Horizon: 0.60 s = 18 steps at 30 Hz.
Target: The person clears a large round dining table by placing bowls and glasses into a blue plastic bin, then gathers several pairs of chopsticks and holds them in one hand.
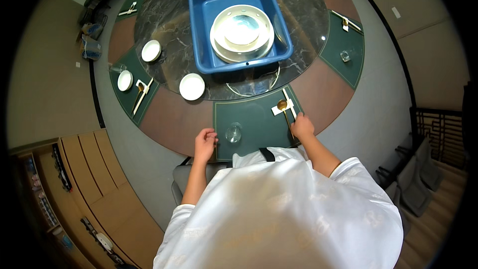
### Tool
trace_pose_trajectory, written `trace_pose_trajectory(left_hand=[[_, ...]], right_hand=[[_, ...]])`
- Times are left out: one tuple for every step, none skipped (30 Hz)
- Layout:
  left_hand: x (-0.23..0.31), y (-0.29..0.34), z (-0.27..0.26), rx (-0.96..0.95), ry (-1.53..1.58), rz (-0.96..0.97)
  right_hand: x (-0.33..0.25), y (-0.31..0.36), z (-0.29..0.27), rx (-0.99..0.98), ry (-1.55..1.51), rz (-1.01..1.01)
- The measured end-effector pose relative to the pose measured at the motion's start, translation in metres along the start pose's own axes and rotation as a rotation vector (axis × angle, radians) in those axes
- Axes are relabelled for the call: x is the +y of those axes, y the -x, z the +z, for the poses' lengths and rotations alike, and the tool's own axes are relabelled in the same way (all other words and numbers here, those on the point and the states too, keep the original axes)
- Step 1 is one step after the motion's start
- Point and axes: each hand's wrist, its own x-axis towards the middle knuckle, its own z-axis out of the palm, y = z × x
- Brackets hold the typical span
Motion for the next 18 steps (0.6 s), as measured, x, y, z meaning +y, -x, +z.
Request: trace_pose_trajectory(left_hand=[[-0.006, -0.001, -0.001, -0.021, -0.024, 0.047], [-0.009, 0.001, 0.000, -0.044, -0.129, 0.105], [-0.012, 0.004, 0.003, -0.067, -0.235, 0.162], [-0.012, 0.003, 0.008, -0.095, -0.344, 0.225], [-0.008, 0.008, 0.014, -0.112, -0.351, 0.268], [-0.004, 0.013, 0.023, -0.130, -0.359, 0.312], [-0.001, 0.018, 0.030, -0.144, -0.367, 0.356], [-0.003, 0.018, 0.036, -0.137, -0.395, 0.410], [-0.008, 0.016, 0.042, -0.130, -0.423, 0.464], [-0.016, 0.012, 0.048, -0.100, -0.390, 0.466], [-0.014, 0.014, 0.053, -0.088, -0.409, 0.464], [-0.011, 0.015, 0.057, -0.073, -0.412, 0.468], [-0.009, 0.015, 0.059, -0.056, -0.416, 0.472], [-0.010, 0.016, 0.061, -0.028, -0.431, 0.486], [-0.012, 0.017, 0.060, -0.038, -0.428, 0.464], [-0.013, 0.016, 0.059, -0.052, -0.424, 0.445], [-0.015, 0.014, 0.057, -0.067, -0.422, 0.427], [-0.018, 0.014, 0.055, -0.062, -0.464, 0.416]], right_hand=[[-0.006, 0.004, -0.002, 0.042, 0.016, -0.010], [-0.015, 0.011, -0.007, 0.086, 0.034, -0.022], [-0.022, 0.017, -0.009, 0.130, 0.052, -0.034], [-0.026, 0.018, -0.008, 0.149, 0.084, -0.038], [-0.034, 0.025, -0.011, 0.155, 0.082, -0.073], [-0.042, 0.033, -0.016, 0.161, 0.080, -0.107], [-0.049, 0.040, -0.019, 0.166, 0.078, -0.144], [-0.054, 0.045, -0.016, 0.156, 0.001, -0.251], [-0.058, 0.051, -0.011, 0.144, -0.077, -0.358], [-0.064, 0.057, -0.006, 0.129, -0.153, -0.468], [-0.073, 0.061, -0.003, 0.099, -0.242, -0.584], [-0.082, 0.067, 0.001, 0.047, -0.310, -0.672], [-0.095, 0.076, -0.001, -0.008, -0.379, -0.763], [-0.113, 0.090, -0.009, -0.001, -0.354, -0.832], [-0.130, 0.108, -0.020, 0.007, -0.329, -0.897], [-0.145, 0.121, -0.024, 0.018, -0.305, -0.958], [-0.157, 0.127, -0.021, 0.027, -0.259, -0.960], [-0.167, 0.134, -0.016, 0.036, -0.214, -0.961]])
